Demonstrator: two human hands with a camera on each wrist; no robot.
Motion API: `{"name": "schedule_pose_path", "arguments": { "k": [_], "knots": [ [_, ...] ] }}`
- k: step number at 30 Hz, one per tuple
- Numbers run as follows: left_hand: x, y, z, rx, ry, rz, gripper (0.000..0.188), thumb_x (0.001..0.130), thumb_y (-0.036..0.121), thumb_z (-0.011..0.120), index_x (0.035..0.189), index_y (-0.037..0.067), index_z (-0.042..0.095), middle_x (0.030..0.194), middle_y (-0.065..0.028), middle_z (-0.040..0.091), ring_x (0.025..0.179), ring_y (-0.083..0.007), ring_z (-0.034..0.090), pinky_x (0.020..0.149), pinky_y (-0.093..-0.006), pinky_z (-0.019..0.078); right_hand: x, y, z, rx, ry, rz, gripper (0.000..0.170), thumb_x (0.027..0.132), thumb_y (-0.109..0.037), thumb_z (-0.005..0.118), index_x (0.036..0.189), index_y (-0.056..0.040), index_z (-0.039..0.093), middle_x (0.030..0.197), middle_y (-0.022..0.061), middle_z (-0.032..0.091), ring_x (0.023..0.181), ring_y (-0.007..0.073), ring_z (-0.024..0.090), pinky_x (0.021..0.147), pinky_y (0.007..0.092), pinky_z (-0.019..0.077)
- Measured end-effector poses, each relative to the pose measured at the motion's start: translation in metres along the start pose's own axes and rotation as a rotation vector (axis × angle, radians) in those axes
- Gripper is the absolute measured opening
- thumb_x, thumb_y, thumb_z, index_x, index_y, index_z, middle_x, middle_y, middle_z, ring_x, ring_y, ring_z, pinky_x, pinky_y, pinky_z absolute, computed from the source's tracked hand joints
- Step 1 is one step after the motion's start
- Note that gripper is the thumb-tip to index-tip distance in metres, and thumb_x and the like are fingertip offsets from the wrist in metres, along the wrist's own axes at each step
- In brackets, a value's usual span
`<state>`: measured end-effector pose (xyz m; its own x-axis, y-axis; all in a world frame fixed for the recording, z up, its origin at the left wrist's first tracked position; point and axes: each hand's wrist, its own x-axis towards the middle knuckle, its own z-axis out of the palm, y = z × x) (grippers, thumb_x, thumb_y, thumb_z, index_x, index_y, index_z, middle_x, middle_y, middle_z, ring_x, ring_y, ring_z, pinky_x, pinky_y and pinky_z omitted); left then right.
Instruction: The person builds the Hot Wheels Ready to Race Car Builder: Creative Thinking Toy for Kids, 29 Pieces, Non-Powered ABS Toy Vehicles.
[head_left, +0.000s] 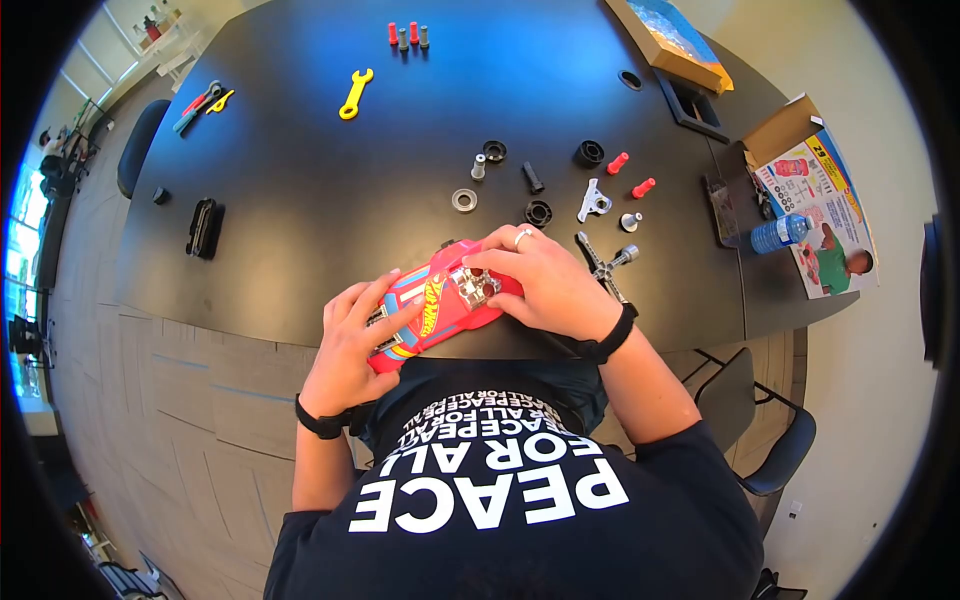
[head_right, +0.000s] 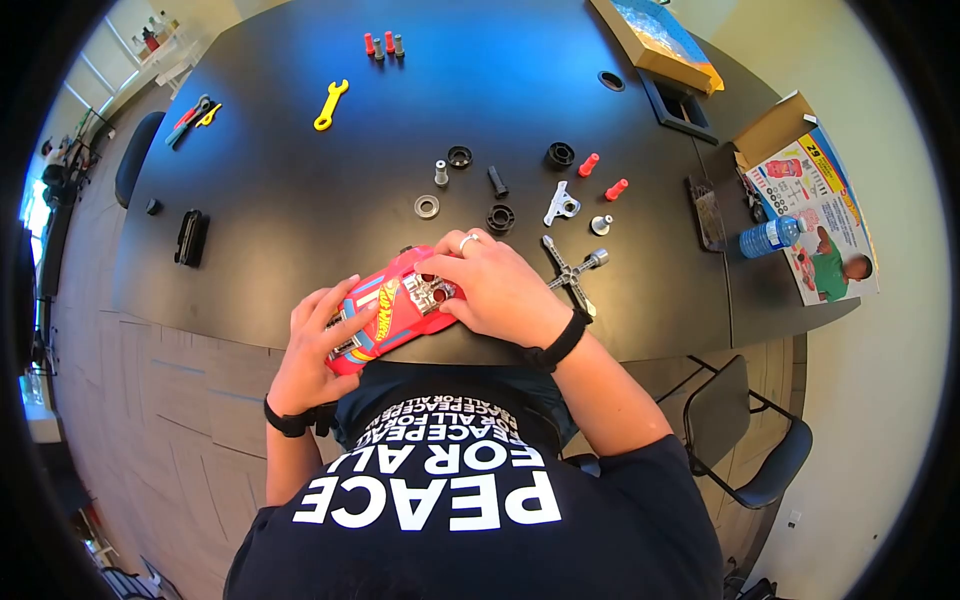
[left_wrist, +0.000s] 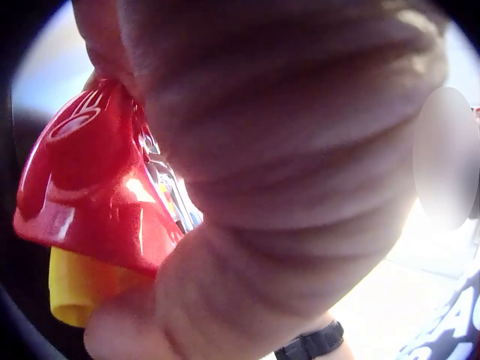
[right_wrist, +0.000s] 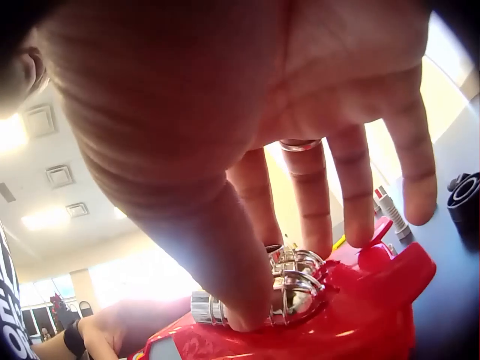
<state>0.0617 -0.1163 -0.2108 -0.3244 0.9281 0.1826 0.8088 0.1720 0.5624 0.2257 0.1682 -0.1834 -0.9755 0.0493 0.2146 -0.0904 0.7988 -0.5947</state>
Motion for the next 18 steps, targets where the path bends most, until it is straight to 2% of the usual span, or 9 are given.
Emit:
{"name": "schedule_pose_path", "arguments": {
  "k": [2,5,6,9,11,13,15,17,18],
  "knots": [
    [0.001,0.001,0.002,0.007,-0.009,0.014,0.089,0.061,0.008,0.078,0.149,0.02,0.074,0.17,-0.0166,0.052,0.145,-0.0424,0.051,0.125,-0.0531,0.0363,0.001,-0.004,0.003,-0.125,-0.005,0.043,0.044,0.086,-0.008,0.081,0.13,-0.0097,0.076,0.126,0.0095,0.068,0.121,0.0339,0.064,0.1,0.0485,0.0571],
    [0.003,0.003,0.003,0.009,-0.01,0.017,0.089,0.06,0.008,0.077,0.148,0.019,0.074,0.17,-0.0164,0.052,0.145,-0.0425,0.052,0.125,-0.0532,0.0359,0.003,-0.008,0.011,-0.2,0.003,0.059,0.04,0.087,-0.008,0.077,0.127,-0.0099,0.077,0.124,0.0103,0.066,0.118,0.0334,0.065,0.096,0.049,0.0578],
    [0.003,0.004,0.003,0.008,-0.002,0.003,0.089,0.06,0.008,0.077,0.148,0.019,0.075,0.17,-0.0164,0.053,0.145,-0.0425,0.052,0.125,-0.0534,0.0358,0.003,-0.009,0.009,-0.243,-0.032,0.069,0.049,0.085,-0.008,0.085,0.133,-0.0082,0.074,0.132,0.0131,0.066,0.12,0.036,0.065,0.102,0.0473,0.0562],
    [0.001,0.003,0.004,0.009,0.004,-0.004,0.089,0.059,0.007,0.077,0.147,0.018,0.075,0.169,-0.0166,0.053,0.145,-0.0425,0.052,0.125,-0.0536,0.0356,0.005,-0.005,0.003,-0.12,-0.065,0.009,0.057,0.084,-0.014,0.09,0.138,-0.009,0.073,0.136,0.0151,0.066,0.123,0.0373,0.065,0.104,0.0482,0.0557],
    [0.002,0.001,0.004,0.01,0.011,0.003,0.089,0.059,0.007,0.077,0.147,0.018,0.075,0.169,-0.0167,0.054,0.145,-0.0425,0.052,0.125,-0.0537,0.0356,-0.001,0.004,-0.013,-0.055,0.022,0.004,0.061,0.086,-0.022,0.093,0.141,-0.0093,0.072,0.136,0.0176,0.067,0.126,0.0385,0.066,0.106,0.0486,0.0573],
    [0.0,-0.002,0.006,0.01,0.018,0.014,0.088,0.062,0.009,0.077,0.149,0.022,0.074,0.17,-0.0153,0.052,0.143,-0.0411,0.052,0.122,-0.0553,0.0367,-0.01,0.024,-0.032,-0.014,0.286,0.201,0.059,0.084,-0.02,0.094,0.137,-0.0075,0.073,0.13,0.0199,0.069,0.121,0.0402,0.068,0.105,0.0486,0.0573],
    [-0.001,-0.003,0.007,0.003,0.026,0.014,0.088,0.062,0.009,0.077,0.149,0.022,0.074,0.17,-0.0154,0.052,0.143,-0.041,0.052,0.122,-0.0553,0.0367,-0.031,0.069,-0.054,-0.241,0.46,0.427,0.054,0.083,-0.018,0.095,0.131,-0.0049,0.073,0.126,0.0208,0.071,0.118,0.0407,0.069,0.102,0.0483,0.0574],
    [-0.001,-0.002,0.006,0.001,0.032,0.017,0.088,0.062,0.009,0.077,0.149,0.022,0.074,0.169,-0.0155,0.052,0.143,-0.041,0.052,0.122,-0.0553,0.0366,-0.057,0.109,-0.064,-0.534,0.505,0.562,0.047,0.083,-0.015,0.094,0.124,-0.0027,0.075,0.126,0.0215,0.071,0.118,0.0409,0.069,0.1,0.0477,0.0571],
    [0.0,-0.001,0.005,0.002,0.031,0.016,0.088,0.062,0.008,0.077,0.148,0.022,0.074,0.169,-0.0155,0.052,0.143,-0.0412,0.052,0.122,-0.0553,0.0365,-0.066,0.118,-0.067,-0.537,0.505,0.56,0.047,0.083,-0.015,0.094,0.124,-0.0027,0.075,0.126,0.0215,0.071,0.118,0.0409,0.069,0.1,0.0477,0.0571]
  ]
}}
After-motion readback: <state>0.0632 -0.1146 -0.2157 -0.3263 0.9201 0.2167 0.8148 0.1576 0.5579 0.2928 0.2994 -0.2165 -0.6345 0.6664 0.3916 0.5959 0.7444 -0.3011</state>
